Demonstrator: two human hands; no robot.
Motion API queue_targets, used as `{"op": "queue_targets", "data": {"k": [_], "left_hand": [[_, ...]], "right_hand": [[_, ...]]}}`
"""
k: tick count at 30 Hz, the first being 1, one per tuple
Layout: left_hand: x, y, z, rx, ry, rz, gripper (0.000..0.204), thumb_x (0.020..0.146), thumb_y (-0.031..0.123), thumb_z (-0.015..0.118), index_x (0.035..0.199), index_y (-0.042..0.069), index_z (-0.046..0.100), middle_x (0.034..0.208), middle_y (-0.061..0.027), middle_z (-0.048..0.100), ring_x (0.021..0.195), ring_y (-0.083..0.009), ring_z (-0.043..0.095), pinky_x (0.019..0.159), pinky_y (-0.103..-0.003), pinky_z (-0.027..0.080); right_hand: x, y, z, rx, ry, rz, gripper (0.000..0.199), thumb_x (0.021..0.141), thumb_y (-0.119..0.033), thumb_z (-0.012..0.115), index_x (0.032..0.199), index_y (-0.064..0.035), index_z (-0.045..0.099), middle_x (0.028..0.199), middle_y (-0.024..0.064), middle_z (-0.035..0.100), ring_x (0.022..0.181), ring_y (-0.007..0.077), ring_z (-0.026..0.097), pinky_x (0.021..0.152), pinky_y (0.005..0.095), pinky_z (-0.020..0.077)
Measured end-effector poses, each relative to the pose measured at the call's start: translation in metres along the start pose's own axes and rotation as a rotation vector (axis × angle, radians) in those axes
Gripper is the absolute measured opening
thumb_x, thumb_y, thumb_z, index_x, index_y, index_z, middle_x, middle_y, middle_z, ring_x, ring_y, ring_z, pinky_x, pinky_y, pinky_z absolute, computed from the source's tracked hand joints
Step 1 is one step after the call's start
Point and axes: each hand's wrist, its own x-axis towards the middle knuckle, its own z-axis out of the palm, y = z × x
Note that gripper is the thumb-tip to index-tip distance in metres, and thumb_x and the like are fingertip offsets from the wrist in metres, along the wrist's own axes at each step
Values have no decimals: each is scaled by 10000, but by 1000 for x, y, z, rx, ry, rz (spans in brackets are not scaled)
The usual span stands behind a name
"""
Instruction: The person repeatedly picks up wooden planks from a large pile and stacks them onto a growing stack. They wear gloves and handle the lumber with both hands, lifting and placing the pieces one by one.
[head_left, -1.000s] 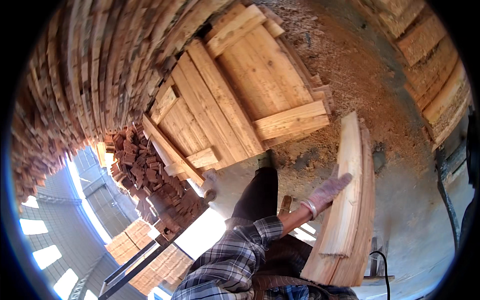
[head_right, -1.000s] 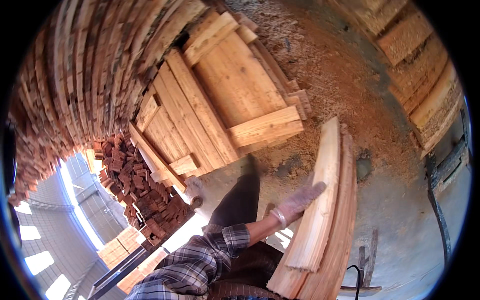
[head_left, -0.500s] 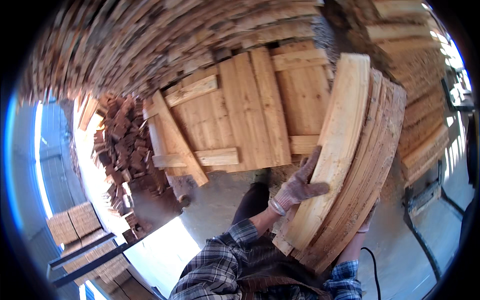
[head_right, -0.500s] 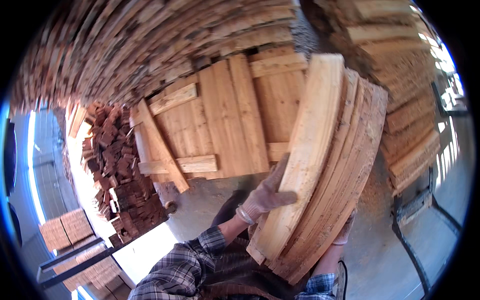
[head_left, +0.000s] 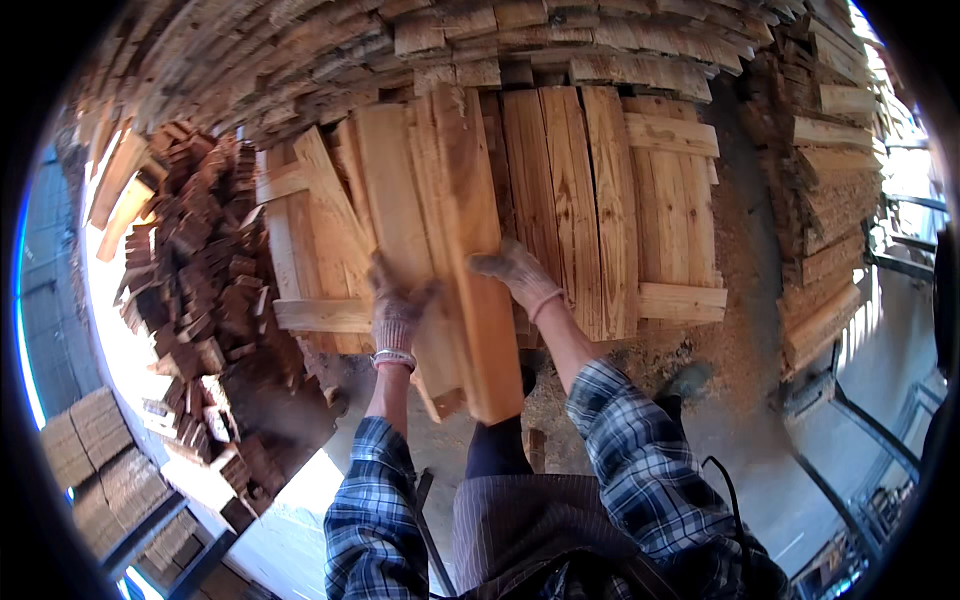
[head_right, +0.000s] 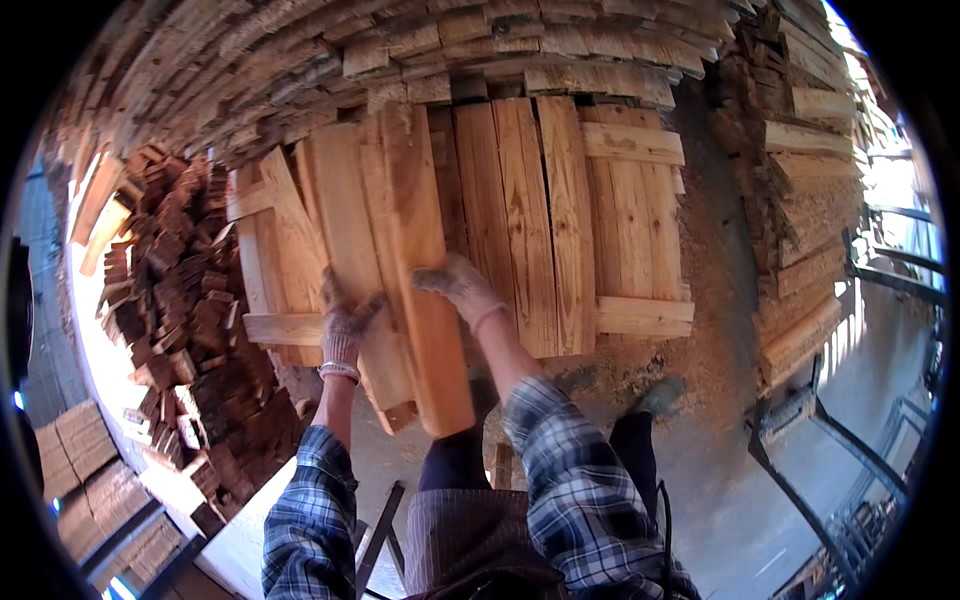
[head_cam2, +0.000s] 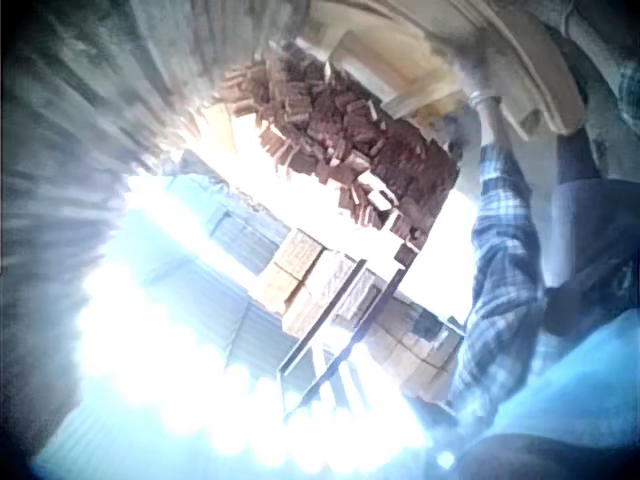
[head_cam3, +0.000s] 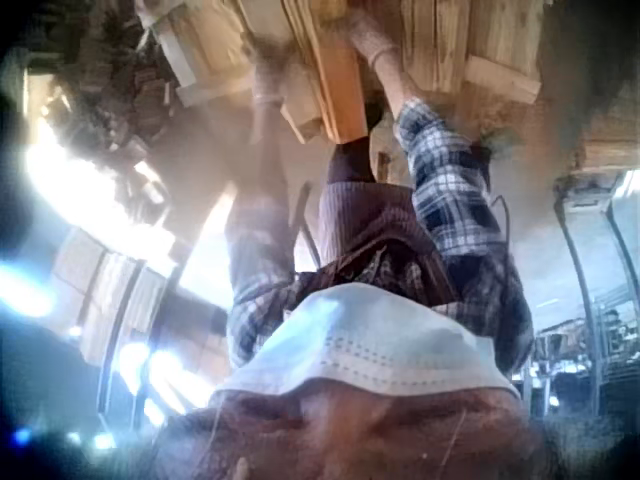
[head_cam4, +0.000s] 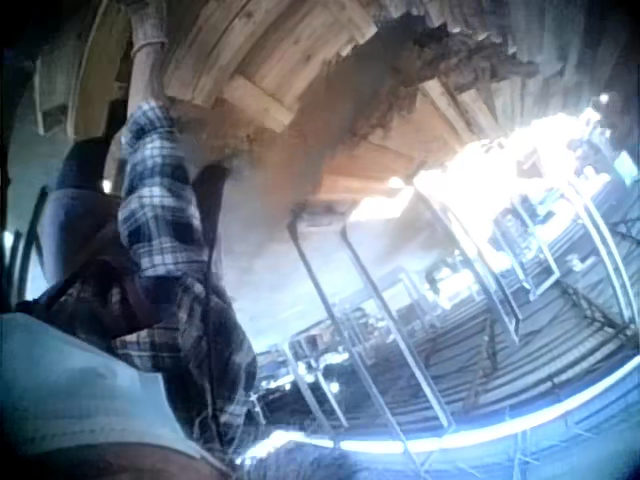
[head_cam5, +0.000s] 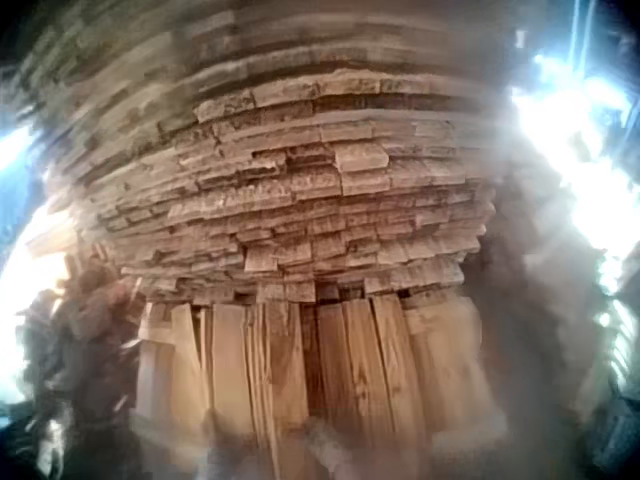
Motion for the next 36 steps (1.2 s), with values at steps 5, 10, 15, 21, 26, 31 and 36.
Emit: {"op": "queue_targets", "data": {"k": [5,10,15,21,26,31,36], "left_hand": [[0,-21,5,-23,135,-209,868,795,333,729,1454,24,258,1462,-241,318,1310,-371,381,1051,-360,360],[-13,14,25,193,319,-11,638,842,214,687,1384,23,410,1338,-234,476,1212,-355,485,985,-378,414],[-42,51,72,-222,234,175,584,882,60,604,1418,31,373,1213,-148,541,1042,-201,550,923,-317,459],[-88,166,162,-355,-106,334,568,897,96,604,1409,3,376,1407,-116,448,1309,-206,388,1039,-323,378],[-65,232,246,-292,-180,229,633,834,76,664,1398,11,387,1416,-179,430,1312,-273,420,1066,-339,370],[-74,236,274,-505,-199,-39,653,840,53,668,1415,27,361,1431,-163,411,1302,-249,433,1042,-298,414],[-104,157,250,-559,-86,-266,536,866,77,650,1362,34,451,1270,-139,557,1113,-216,572,841,-277,523]], "right_hand": [[29,-4,37,-233,141,201,471,773,-328,749,1087,3,635,961,116,682,845,187,637,765,291,504],[36,19,31,402,140,10,283,781,-221,743,925,18,695,855,96,700,732,147,642,678,258,513],[10,35,7,79,173,-291,216,835,-221,662,886,-11,662,871,115,697,849,225,665,785,319,505],[-109,44,-134,623,457,-84,351,867,-192,636,1094,73,599,949,163,681,861,225,669,816,290,515],[-142,-19,-297,-51,773,322,273,815,-139,691,1022,35,652,878,128,692,767,224,669,712,307,542],[-190,26,-405,122,851,79,278,788,-80,720,1027,44,650,898,85,689,773,161,659,707,292,546],[-210,37,-418,319,818,57,288,787,-24,697,1066,24,645,920,87,689,784,159,661,715,276,549]]}}
